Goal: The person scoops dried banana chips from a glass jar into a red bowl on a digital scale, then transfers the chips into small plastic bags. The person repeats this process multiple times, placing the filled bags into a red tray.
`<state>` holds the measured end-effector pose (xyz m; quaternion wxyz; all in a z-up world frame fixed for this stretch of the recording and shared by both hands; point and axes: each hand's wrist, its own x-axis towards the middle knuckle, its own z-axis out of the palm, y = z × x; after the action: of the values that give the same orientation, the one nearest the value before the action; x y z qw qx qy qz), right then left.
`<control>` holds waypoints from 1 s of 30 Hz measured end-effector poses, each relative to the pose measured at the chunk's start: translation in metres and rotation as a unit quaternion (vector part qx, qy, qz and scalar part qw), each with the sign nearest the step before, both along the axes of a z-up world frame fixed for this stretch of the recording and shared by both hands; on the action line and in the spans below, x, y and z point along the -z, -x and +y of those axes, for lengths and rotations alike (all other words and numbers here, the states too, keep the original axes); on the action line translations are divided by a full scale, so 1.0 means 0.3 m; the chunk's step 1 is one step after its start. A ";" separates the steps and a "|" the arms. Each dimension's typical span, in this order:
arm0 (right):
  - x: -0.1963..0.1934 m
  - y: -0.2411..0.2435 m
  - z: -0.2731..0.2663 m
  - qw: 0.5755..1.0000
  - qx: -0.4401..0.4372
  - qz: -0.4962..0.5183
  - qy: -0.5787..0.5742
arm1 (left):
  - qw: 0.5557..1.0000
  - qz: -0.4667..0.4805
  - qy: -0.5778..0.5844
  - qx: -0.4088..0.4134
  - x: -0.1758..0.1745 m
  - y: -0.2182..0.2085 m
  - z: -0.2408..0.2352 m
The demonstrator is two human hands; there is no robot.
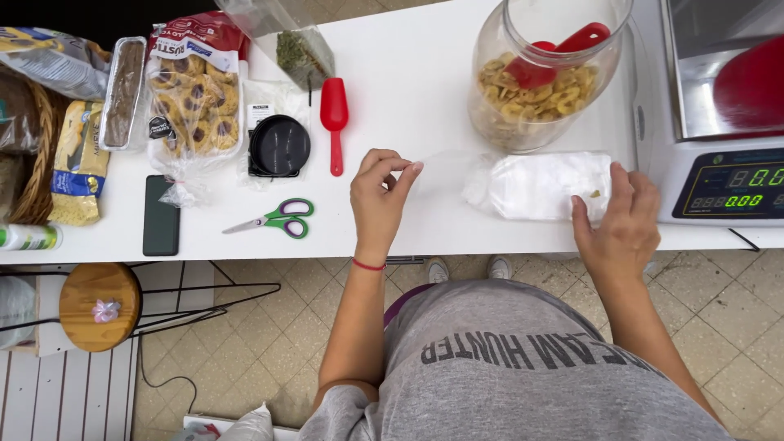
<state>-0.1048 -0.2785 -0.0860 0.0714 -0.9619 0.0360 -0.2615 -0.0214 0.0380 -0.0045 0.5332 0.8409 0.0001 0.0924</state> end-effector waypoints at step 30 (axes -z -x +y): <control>-0.138 -0.117 0.312 0.689 -0.174 0.108 -0.695 | 0.990 -0.060 0.063 0.115 0.127 -0.015 -0.042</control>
<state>-0.0699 -0.1849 -0.0446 0.7593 -0.6479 0.0466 -0.0386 -0.0170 0.0252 -0.0426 0.5916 0.7928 -0.1225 0.0810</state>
